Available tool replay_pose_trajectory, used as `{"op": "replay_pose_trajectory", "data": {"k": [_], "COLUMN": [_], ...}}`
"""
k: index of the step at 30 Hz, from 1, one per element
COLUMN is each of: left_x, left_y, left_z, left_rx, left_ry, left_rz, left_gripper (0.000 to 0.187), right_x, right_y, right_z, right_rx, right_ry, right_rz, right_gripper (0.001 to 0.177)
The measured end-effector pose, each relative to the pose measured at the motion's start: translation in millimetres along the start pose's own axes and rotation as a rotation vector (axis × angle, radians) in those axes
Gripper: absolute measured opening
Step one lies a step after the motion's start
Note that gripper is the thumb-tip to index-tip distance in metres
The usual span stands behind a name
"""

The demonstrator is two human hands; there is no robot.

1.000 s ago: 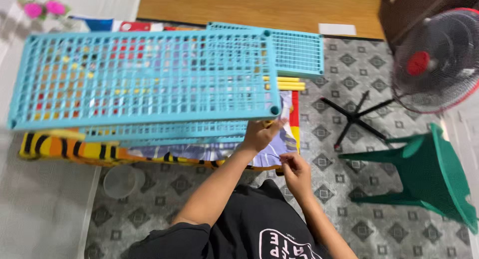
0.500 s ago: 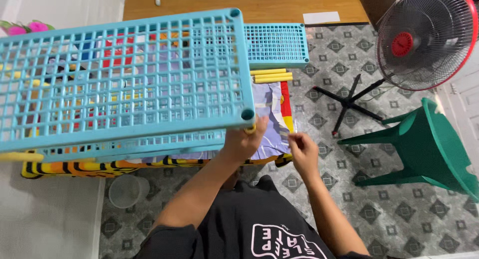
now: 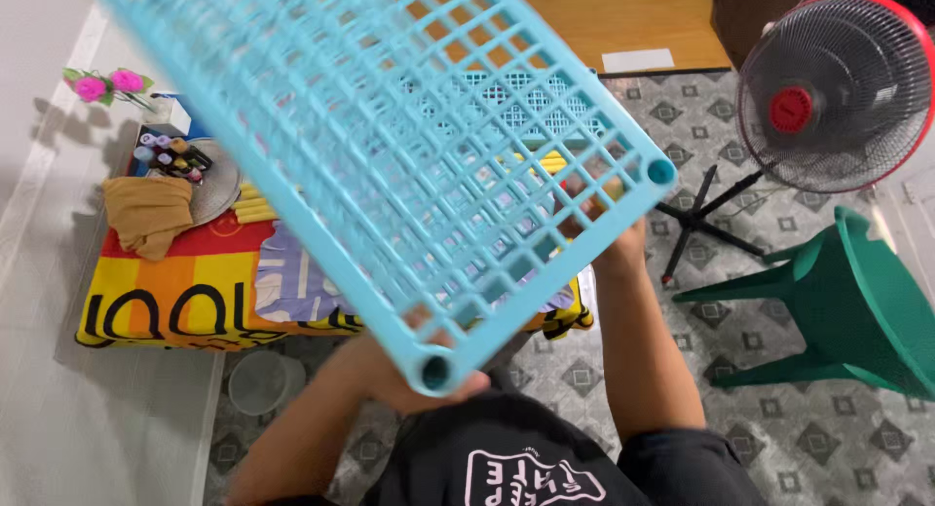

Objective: The person assembles a small plastic shelving unit by inserting yellow plastic poles into the holes of light blue plastic trays. They connect the trays and poles to form a two-tiered structure.

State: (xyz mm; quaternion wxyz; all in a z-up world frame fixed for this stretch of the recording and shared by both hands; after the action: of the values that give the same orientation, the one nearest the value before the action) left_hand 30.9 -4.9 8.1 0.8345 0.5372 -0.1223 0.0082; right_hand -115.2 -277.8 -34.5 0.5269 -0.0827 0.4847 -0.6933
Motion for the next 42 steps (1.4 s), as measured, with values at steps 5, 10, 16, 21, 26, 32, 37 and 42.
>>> {"op": "replay_pose_trajectory", "data": {"k": [5,10,16,21,26,32,37,42], "left_x": [43.5,82.4,150.0,213.3,272.6,316.6,335.6,345.1], "left_y": [-23.8,-51.8,-103.9,-138.5,-159.9,-169.9,-163.2,-167.8], "left_z": [-15.9,-3.5,18.1,17.3,-23.8,-69.9,-82.4,-106.0], "left_rx": [-0.127,-0.135,-0.35,-0.369,-0.308,-0.236,-0.214,-0.191], "left_ry": [0.512,1.08,1.01,0.887,0.745,0.658,0.631,0.639], "left_rz": [-0.193,-0.307,-0.163,-0.212,-0.215,-0.239,-0.262,-0.237], "left_gripper": [0.015,0.01,0.021,0.019,0.017,0.015,0.013,0.012], "right_x": [-50.3,-117.2,-175.2,-234.6,-310.8,-401.0,-453.0,-475.9], "right_y": [-48.1,-59.0,-22.3,39.2,146.8,246.9,293.1,325.3], "right_z": [-38.5,-55.8,-62.3,-52.2,-41.0,-25.6,-21.4,-28.6], "right_rx": [0.159,0.316,0.16,0.276,0.229,0.337,0.141,0.17], "right_ry": [0.207,0.069,0.127,-0.013,0.064,0.123,-0.02,-0.028], "right_rz": [-0.547,-0.922,-1.08,-1.175,-1.156,-1.318,-1.341,-1.328], "right_gripper": [0.011,0.01,0.007,0.017,0.027,0.049,0.051,0.045]}}
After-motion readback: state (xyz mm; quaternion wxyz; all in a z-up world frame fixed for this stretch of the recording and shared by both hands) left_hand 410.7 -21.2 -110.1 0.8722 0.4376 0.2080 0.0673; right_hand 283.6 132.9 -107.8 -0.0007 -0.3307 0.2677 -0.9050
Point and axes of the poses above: each hand's wrist, its own z-axis towards the middle knuckle, its own x-axis out of the back of the hand, y = z × x, the point moved 1 cm from there along z, towards the middle knuckle, and after that the axes turned 12 degrees about -z, right-handed, at the moved point
